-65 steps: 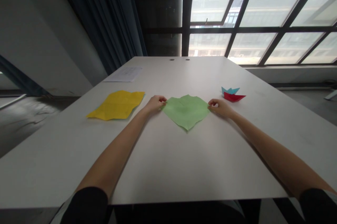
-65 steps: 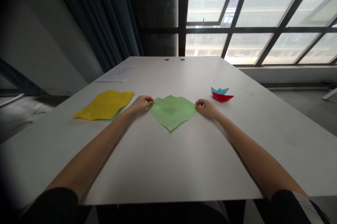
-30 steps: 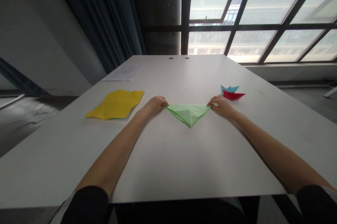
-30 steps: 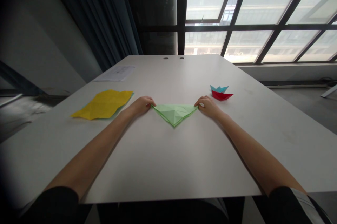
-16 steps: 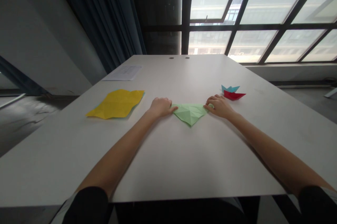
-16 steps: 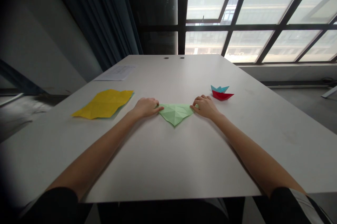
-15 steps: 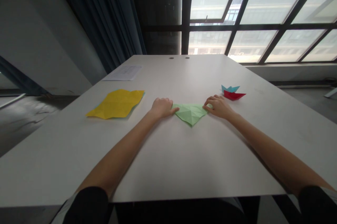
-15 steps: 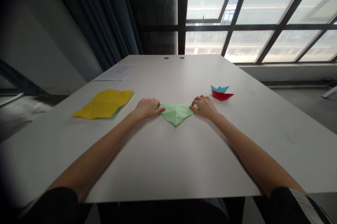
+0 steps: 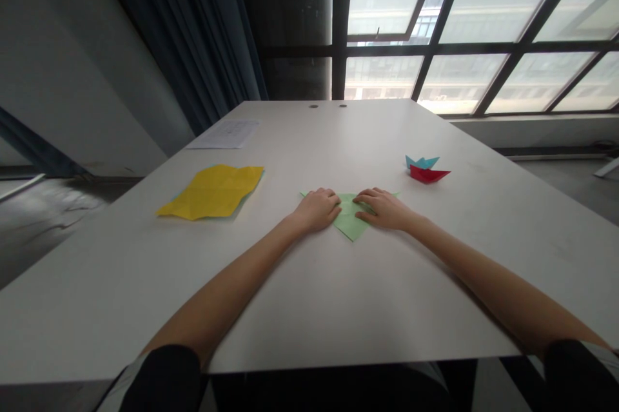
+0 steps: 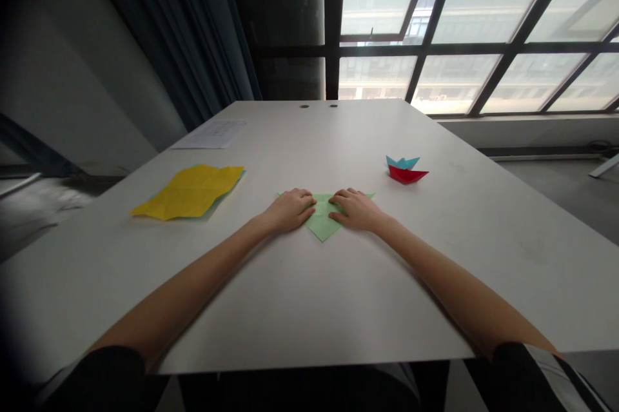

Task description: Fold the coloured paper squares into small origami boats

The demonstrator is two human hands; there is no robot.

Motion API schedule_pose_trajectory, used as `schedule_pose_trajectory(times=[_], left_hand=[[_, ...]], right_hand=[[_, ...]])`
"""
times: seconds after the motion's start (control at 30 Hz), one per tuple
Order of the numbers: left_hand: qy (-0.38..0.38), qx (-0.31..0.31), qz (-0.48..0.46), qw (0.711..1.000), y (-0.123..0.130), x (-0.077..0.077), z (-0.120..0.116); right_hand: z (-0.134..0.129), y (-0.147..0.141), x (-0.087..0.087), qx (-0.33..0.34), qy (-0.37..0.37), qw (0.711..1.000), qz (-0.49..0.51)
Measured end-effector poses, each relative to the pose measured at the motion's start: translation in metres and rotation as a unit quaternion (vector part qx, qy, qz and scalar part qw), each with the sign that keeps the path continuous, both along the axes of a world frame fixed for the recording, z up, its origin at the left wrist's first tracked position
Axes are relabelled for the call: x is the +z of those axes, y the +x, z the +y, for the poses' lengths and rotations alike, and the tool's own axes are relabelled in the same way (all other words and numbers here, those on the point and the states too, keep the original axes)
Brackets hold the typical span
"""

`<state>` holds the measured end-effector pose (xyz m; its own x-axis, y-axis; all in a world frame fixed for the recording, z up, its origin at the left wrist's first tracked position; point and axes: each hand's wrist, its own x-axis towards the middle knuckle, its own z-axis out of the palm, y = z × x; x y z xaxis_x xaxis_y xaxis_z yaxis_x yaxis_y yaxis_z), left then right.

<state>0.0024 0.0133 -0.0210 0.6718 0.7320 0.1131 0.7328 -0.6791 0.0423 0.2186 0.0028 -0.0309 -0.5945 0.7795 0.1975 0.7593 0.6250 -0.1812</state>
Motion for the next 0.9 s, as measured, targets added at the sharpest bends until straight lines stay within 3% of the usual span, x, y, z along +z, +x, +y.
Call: schedule_pose_trajectory(times=[0.23,0.47,0.9], left_hand=[[-0.054,0.026,0.002,0.998,0.003,-0.012,-0.003],[-0.141,0.03,0.053,0.988,0.0,-0.008,-0.004],[-0.166,0.036,0.057,0.984,-0.002,-0.006,-0.004]], right_hand=[[-0.004,-0.003,0.0,0.001,-0.007,1.0,-0.007],[-0.011,-0.005,0.0,0.006,-0.044,0.998,-0.051],[-0.012,-0.002,0.002,0.017,-0.085,0.994,-0.06]])
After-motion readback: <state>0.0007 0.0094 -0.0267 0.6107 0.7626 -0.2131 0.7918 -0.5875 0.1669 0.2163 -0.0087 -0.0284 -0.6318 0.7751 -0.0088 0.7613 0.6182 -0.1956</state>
